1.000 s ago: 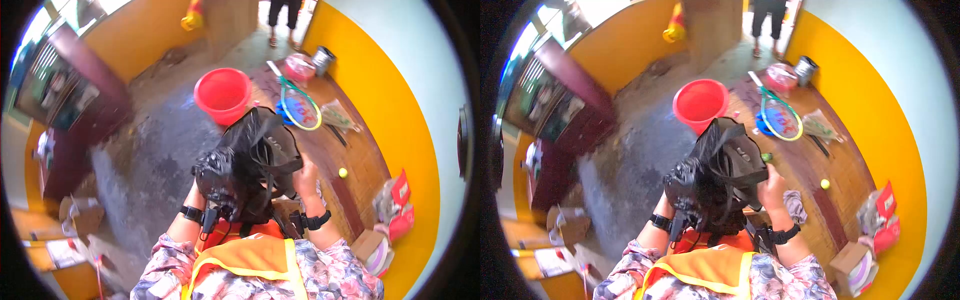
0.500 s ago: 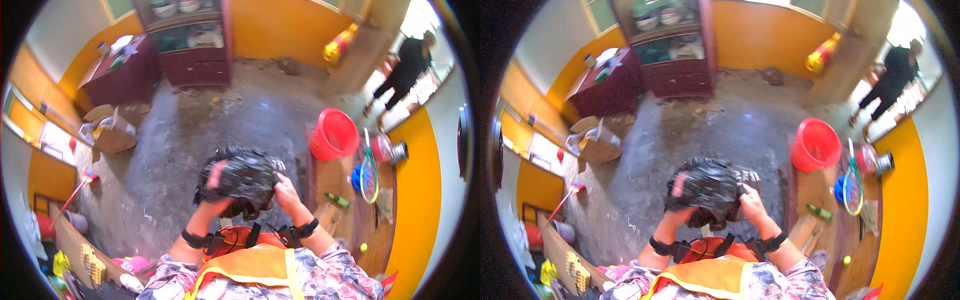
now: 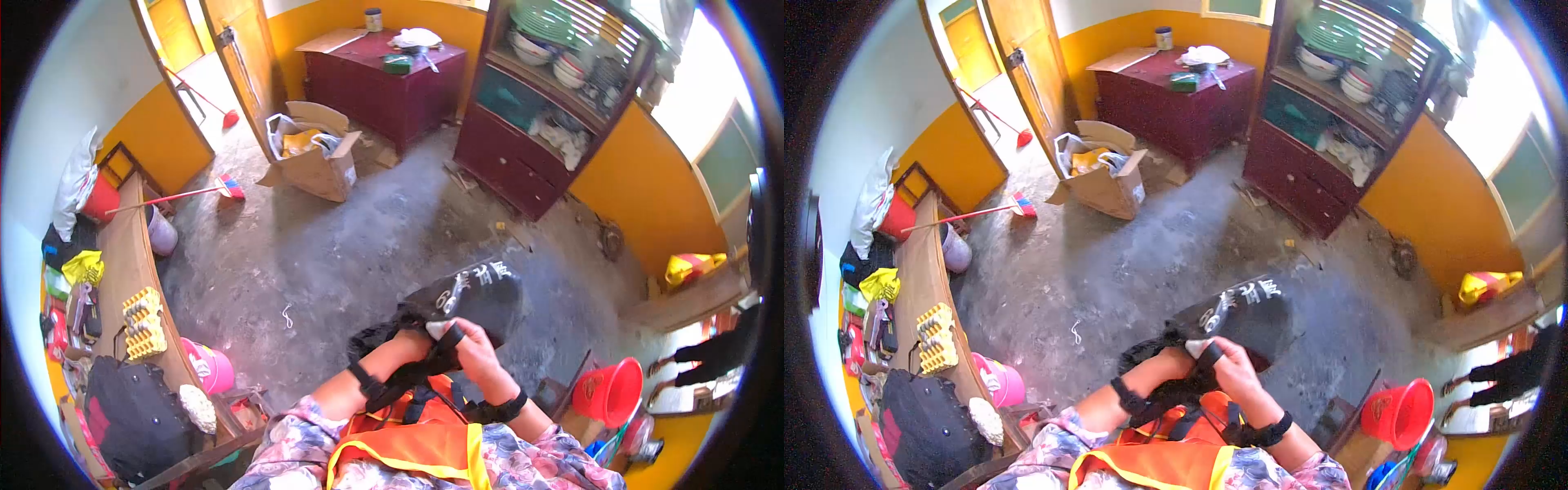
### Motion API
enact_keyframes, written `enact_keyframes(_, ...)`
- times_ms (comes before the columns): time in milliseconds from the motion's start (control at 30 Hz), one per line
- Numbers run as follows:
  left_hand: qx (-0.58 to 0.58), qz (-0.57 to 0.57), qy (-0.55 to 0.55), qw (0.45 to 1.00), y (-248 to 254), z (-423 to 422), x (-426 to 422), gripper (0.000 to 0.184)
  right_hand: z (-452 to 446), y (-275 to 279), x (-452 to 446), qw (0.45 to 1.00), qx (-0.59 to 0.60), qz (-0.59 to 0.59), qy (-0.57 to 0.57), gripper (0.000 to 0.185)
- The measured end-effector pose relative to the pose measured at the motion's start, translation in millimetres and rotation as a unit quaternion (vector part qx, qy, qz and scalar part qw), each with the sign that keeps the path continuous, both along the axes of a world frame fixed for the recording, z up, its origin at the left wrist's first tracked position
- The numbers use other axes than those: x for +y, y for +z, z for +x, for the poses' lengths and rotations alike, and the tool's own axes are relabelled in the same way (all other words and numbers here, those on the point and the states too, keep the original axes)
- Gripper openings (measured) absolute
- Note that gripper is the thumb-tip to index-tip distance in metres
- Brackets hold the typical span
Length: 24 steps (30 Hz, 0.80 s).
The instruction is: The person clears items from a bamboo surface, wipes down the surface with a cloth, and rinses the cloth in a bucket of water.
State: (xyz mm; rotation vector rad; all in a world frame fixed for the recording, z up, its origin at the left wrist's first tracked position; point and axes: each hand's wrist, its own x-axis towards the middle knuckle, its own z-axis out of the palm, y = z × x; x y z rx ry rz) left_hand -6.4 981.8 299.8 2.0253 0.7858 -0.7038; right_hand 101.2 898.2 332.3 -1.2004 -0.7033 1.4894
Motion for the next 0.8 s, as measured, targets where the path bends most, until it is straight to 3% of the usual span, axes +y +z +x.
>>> enact_keyframes(33,0.001,0.001,0.007,1.000,-6,-9,13,0.038,11,-20,22,0.999,0.015,0.014,-0.029,0.019)
enact_keyframes(67,-0.210,-0.008,0.100,0.973,-16,-26,24,0.041,21,-31,43,0.995,0.080,-0.018,-0.065,0.021)
enact_keyframes(100,-0.412,-0.015,0.188,0.892,-23,-38,38,0.044,34,-43,66,0.983,0.142,-0.050,-0.100,0.024)
enact_keyframes(133,-0.488,0.053,0.229,0.840,-16,-46,50,0.045,49,-73,85,0.968,0.213,-0.054,-0.122,0.031)
enact_keyframes(233,-0.449,0.280,0.274,0.803,-4,-47,88,0.034,55,-88,164,0.924,0.367,-0.067,-0.081,0.040)
enact_keyframes(267,-0.418,0.417,0.181,0.787,2,-44,110,0.029,54,-85,190,0.923,0.372,-0.067,-0.072,0.040)
enact_keyframes(367,-0.294,0.319,0.171,0.884,-9,-32,167,0.026,25,-72,247,0.892,0.428,-0.146,0.019,0.029)
enact_keyframes(400,-0.268,0.196,0.180,0.926,-8,-34,195,0.029,18,-85,263,0.907,0.391,-0.136,0.078,0.027)
enact_keyframes(433,-0.169,0.125,0.150,0.966,-27,-38,224,0.032,11,-95,279,0.917,0.353,-0.127,0.135,0.024)
enact_keyframes(500,-0.280,0.113,0.149,0.942,-52,-46,270,0.031,9,-59,324,0.930,0.307,-0.153,0.133,0.022)
enact_keyframes(567,-0.260,0.063,0.204,0.942,-38,-46,312,0.036,10,-49,360,0.945,0.255,-0.145,0.147,0.021)
enact_keyframes(633,-0.319,0.057,0.302,0.897,-14,-43,329,0.040,20,-45,396,0.966,0.215,-0.073,0.124,0.022)
enact_keyframes(667,-0.363,0.118,0.311,0.870,-5,-44,336,0.043,22,-41,418,0.966,0.243,-0.055,0.072,0.020)
enact_keyframes(700,-0.410,0.226,0.246,0.848,1,-49,345,0.050,22,-35,439,0.961,0.272,-0.038,0.018,0.018)
enact_keyframes(767,-0.295,0.372,0.174,0.862,24,-47,361,0.062,13,-35,468,0.948,0.314,-0.038,0.019,0.018)
enact_keyframes(800,-0.266,0.429,0.154,0.849,-1,-54,374,0.070,2,-49,482,0.951,0.306,-0.017,0.033,0.018)
